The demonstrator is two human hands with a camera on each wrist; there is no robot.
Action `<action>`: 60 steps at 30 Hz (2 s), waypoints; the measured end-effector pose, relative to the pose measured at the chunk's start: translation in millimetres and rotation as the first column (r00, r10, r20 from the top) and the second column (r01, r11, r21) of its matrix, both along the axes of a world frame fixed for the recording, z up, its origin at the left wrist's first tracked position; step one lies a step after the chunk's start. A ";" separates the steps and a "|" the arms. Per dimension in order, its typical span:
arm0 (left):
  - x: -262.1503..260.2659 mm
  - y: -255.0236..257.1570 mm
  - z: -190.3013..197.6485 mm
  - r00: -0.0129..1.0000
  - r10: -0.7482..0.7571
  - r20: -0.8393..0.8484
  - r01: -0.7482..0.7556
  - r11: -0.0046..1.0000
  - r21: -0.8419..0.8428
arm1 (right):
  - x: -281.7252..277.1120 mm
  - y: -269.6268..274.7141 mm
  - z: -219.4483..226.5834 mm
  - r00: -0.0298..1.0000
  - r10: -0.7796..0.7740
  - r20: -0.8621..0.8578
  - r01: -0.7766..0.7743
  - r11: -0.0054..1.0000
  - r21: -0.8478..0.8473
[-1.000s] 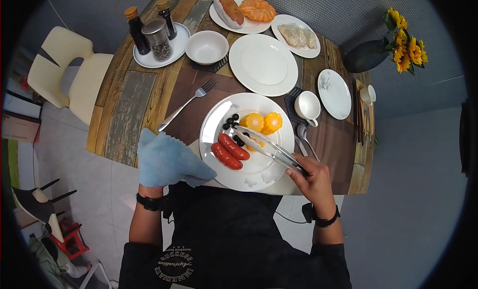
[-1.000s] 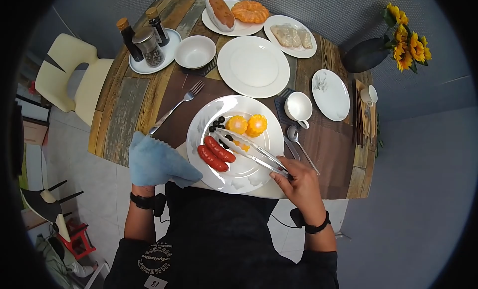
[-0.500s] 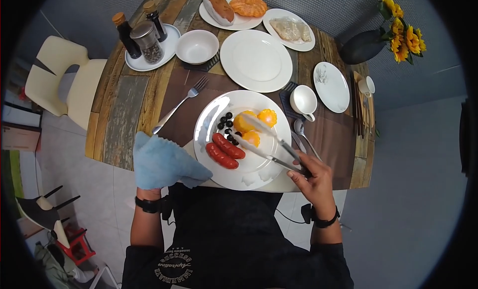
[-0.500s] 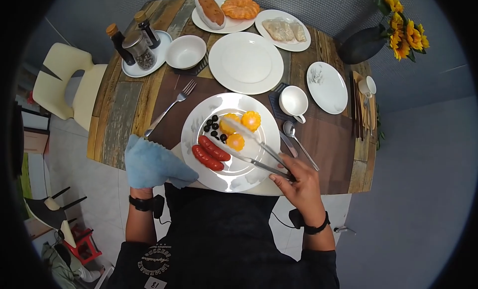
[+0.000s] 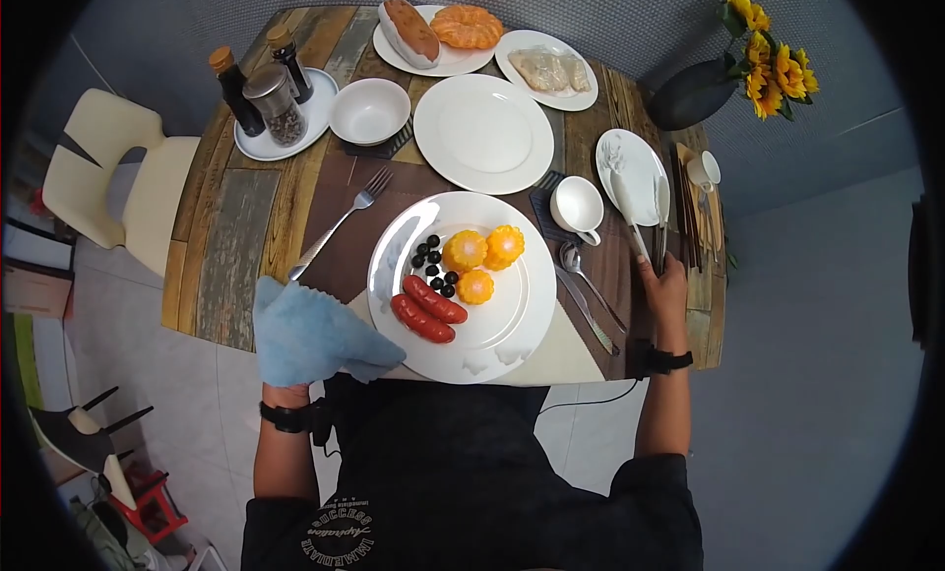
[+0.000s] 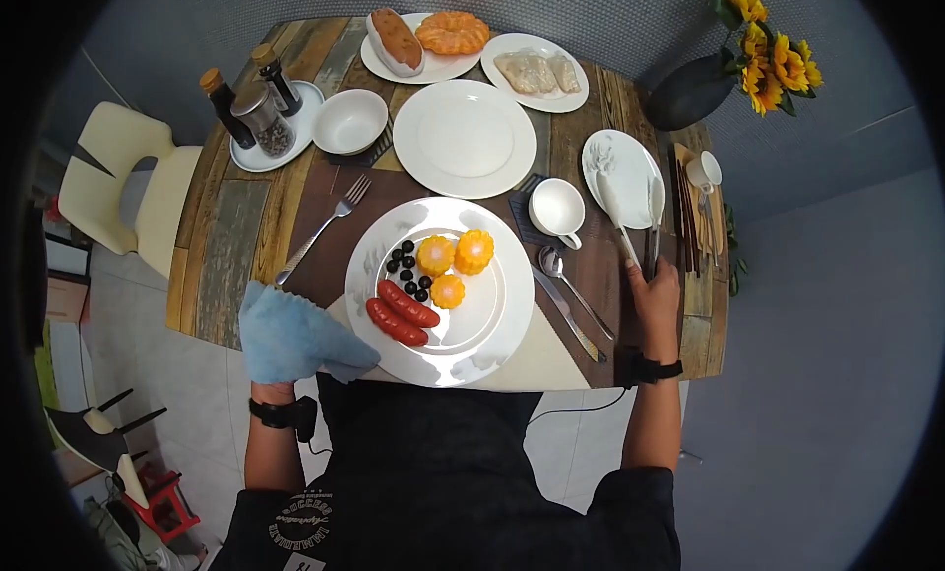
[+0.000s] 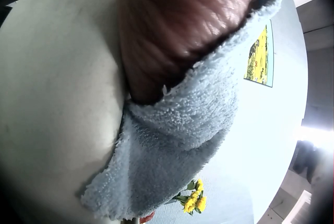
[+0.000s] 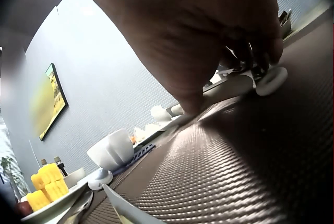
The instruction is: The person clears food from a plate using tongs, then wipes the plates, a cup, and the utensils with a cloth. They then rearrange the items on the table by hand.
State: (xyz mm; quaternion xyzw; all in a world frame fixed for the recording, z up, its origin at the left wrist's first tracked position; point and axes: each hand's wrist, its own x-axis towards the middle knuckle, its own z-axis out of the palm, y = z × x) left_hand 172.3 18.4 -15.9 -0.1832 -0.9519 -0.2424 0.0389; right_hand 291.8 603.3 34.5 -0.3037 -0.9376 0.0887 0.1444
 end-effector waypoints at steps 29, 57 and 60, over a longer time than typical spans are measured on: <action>-3.5 22.6 67.6 0.929 -0.215 -0.301 0.081 0.912 -0.401 | -277.2 -77.7 41.1 0.873 0.376 0.311 -0.047 0.699 -0.713; 28.4 24.2 140.6 0.902 -0.029 -0.431 -0.140 0.925 -0.354 | -89.6 -193.5 144.7 0.822 0.015 -0.569 -0.568 -0.047 -0.822; 52.3 22.5 182.5 0.913 0.083 -0.400 -0.195 0.948 -0.250 | -55.8 -225.6 119.8 0.806 0.099 -0.584 -0.580 -0.067 -0.812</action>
